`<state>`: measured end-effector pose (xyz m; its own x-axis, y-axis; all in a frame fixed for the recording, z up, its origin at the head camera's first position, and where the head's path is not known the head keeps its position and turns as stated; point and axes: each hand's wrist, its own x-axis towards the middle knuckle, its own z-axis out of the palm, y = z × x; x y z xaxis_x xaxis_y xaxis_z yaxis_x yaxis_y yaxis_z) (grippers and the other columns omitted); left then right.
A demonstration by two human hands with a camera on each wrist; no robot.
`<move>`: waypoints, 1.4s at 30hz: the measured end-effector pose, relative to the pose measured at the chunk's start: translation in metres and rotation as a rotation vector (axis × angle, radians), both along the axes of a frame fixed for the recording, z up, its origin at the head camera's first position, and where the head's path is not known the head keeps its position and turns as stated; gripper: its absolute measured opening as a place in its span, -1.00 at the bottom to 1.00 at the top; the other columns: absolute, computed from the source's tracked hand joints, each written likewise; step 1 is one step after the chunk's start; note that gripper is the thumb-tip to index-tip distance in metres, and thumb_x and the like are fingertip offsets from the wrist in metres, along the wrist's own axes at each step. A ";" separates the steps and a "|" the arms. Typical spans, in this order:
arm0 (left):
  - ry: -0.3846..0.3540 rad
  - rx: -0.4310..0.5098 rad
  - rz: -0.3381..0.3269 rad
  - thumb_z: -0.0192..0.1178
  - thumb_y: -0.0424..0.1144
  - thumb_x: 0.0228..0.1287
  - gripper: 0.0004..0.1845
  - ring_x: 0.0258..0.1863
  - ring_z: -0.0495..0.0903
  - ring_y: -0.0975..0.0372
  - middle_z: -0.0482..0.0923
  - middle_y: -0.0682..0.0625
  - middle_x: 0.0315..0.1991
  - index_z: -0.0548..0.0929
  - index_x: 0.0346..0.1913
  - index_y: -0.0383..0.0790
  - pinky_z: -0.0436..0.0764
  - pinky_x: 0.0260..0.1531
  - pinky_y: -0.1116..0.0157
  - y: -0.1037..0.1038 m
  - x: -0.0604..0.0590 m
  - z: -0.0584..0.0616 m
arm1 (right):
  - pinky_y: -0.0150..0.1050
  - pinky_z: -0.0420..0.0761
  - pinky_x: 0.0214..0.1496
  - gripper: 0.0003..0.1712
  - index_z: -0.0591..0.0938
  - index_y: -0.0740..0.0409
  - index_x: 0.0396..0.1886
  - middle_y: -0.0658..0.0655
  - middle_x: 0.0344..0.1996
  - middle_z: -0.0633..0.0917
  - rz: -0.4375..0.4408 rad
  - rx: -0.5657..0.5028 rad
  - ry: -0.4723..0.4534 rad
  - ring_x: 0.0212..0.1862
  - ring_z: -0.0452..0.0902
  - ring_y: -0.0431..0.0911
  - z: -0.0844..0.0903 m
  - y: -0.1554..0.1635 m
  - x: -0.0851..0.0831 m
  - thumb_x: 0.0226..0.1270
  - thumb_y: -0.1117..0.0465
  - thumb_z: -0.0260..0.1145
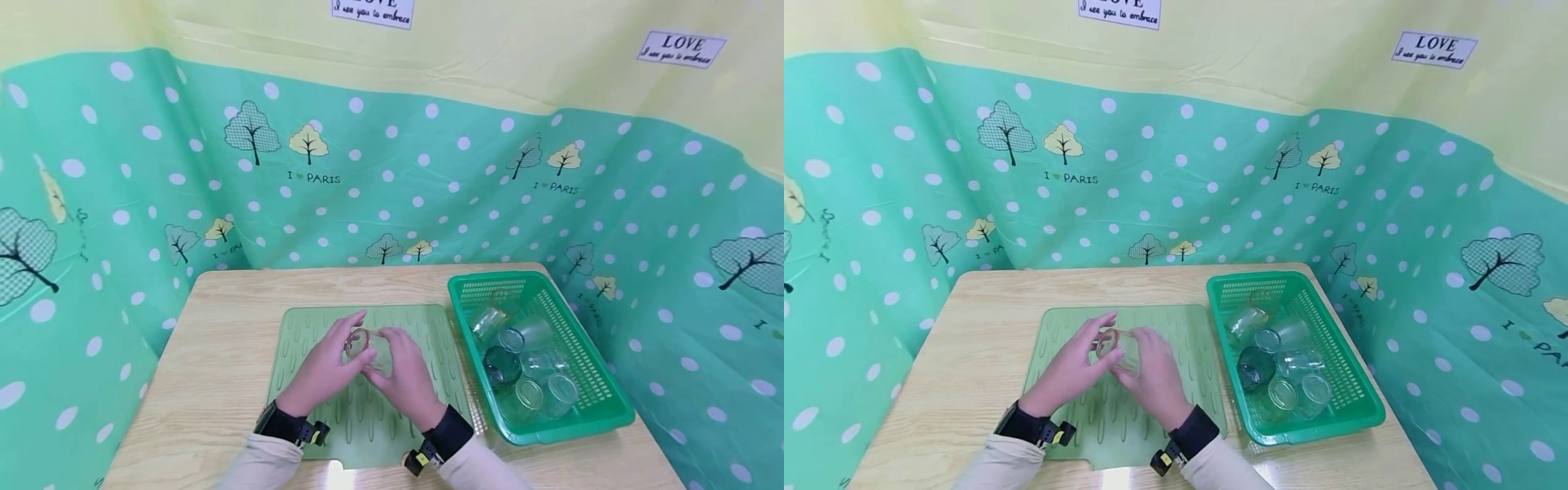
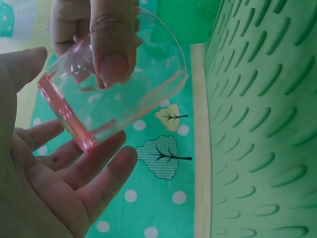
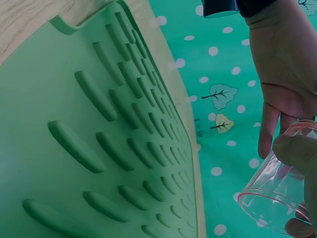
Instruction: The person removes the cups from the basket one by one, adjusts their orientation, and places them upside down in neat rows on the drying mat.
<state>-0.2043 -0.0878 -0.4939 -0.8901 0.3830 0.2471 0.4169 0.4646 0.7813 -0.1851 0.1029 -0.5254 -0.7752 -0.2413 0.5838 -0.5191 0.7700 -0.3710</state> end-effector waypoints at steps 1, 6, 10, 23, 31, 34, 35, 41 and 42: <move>0.006 -0.011 0.003 0.30 0.05 0.44 -0.23 0.24 0.58 0.09 0.40 0.04 0.42 0.24 0.61 0.09 0.68 0.13 -0.04 0.001 0.000 -0.001 | 0.04 0.63 0.26 -0.13 0.52 0.26 0.28 0.18 0.14 0.64 0.001 -0.003 -0.002 0.21 0.58 0.07 -0.001 0.000 0.000 0.07 -0.05 0.67; 0.005 -0.041 0.022 0.28 0.05 0.46 -0.33 0.20 0.60 0.14 0.50 0.00 0.33 0.36 0.54 0.05 0.69 0.11 0.05 0.001 -0.001 -0.006 | 0.01 0.63 0.27 -0.15 0.52 0.23 0.28 0.16 0.14 0.64 -0.006 -0.002 -0.015 0.21 0.58 0.05 -0.007 -0.002 -0.002 0.08 -0.05 0.66; -0.027 -0.009 0.054 0.29 0.11 0.42 -0.38 0.08 0.64 0.13 0.57 -0.01 0.23 0.46 0.44 0.02 0.70 0.03 0.11 0.001 -0.001 -0.010 | -0.02 0.64 0.26 -0.13 0.50 0.24 0.30 0.17 0.15 0.63 0.003 0.004 -0.026 0.21 0.57 0.03 -0.013 -0.002 -0.004 0.11 -0.07 0.64; 0.029 -0.107 0.244 0.32 0.05 0.43 -0.37 -0.02 0.65 0.03 0.50 -0.07 0.27 0.45 0.44 -0.10 0.71 -0.14 0.09 -0.026 -0.028 -0.012 | 0.24 0.34 0.50 0.19 0.28 0.39 0.53 0.47 0.46 0.32 -0.180 0.210 -0.536 0.50 0.21 0.36 -0.035 0.033 -0.003 0.06 -0.08 0.64; 0.046 -0.178 0.330 0.38 -0.04 0.38 -0.24 0.25 0.54 -0.14 0.49 -0.26 0.31 0.32 0.50 -0.29 0.60 0.13 -0.16 -0.048 -0.050 -0.020 | 0.29 0.36 0.47 0.09 0.42 0.43 0.42 0.53 0.44 0.33 -0.213 0.225 -0.661 0.50 0.18 0.41 -0.037 0.041 -0.001 0.03 -0.12 0.63; 0.074 -0.208 0.362 0.39 -0.06 0.37 -0.28 0.23 0.53 -0.17 0.48 -0.28 0.30 0.38 0.44 -0.32 0.62 0.11 -0.17 -0.054 -0.057 -0.026 | 0.30 0.37 0.45 0.08 0.44 0.43 0.41 0.53 0.44 0.33 -0.218 0.228 -0.679 0.50 0.18 0.41 -0.034 0.041 0.000 0.04 -0.13 0.62; 0.085 -0.217 0.372 0.39 -0.07 0.37 -0.30 0.23 0.53 -0.17 0.47 -0.29 0.29 0.40 0.42 -0.32 0.62 0.10 -0.17 -0.056 -0.060 -0.028 | 0.30 0.37 0.45 0.08 0.44 0.42 0.41 0.53 0.44 0.33 -0.220 0.228 -0.683 0.50 0.18 0.41 -0.033 0.041 0.000 0.04 -0.12 0.62; 0.102 -0.231 0.404 0.41 -0.11 0.35 -0.36 0.21 0.53 -0.18 0.47 -0.30 0.26 0.46 0.35 -0.32 0.62 0.08 -0.18 -0.062 -0.068 -0.036 | 0.35 0.36 0.42 0.06 0.45 0.42 0.41 0.54 0.44 0.32 -0.212 0.210 -0.675 0.49 0.17 0.43 -0.030 0.041 -0.002 0.05 -0.11 0.62; 0.095 -0.237 0.406 0.41 -0.10 0.35 -0.37 0.21 0.53 -0.18 0.47 -0.31 0.26 0.46 0.35 -0.32 0.62 0.08 -0.18 -0.063 -0.069 -0.037 | 0.35 0.36 0.42 0.05 0.45 0.41 0.41 0.54 0.44 0.32 -0.209 0.209 -0.672 0.49 0.16 0.43 -0.031 0.041 -0.002 0.05 -0.11 0.62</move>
<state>-0.2734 -0.1509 -0.5307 -0.9571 0.0648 0.2823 0.2292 0.7650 0.6018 -0.1870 0.1435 -0.5560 -0.9918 -0.1030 -0.0761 -0.0652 0.9176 -0.3921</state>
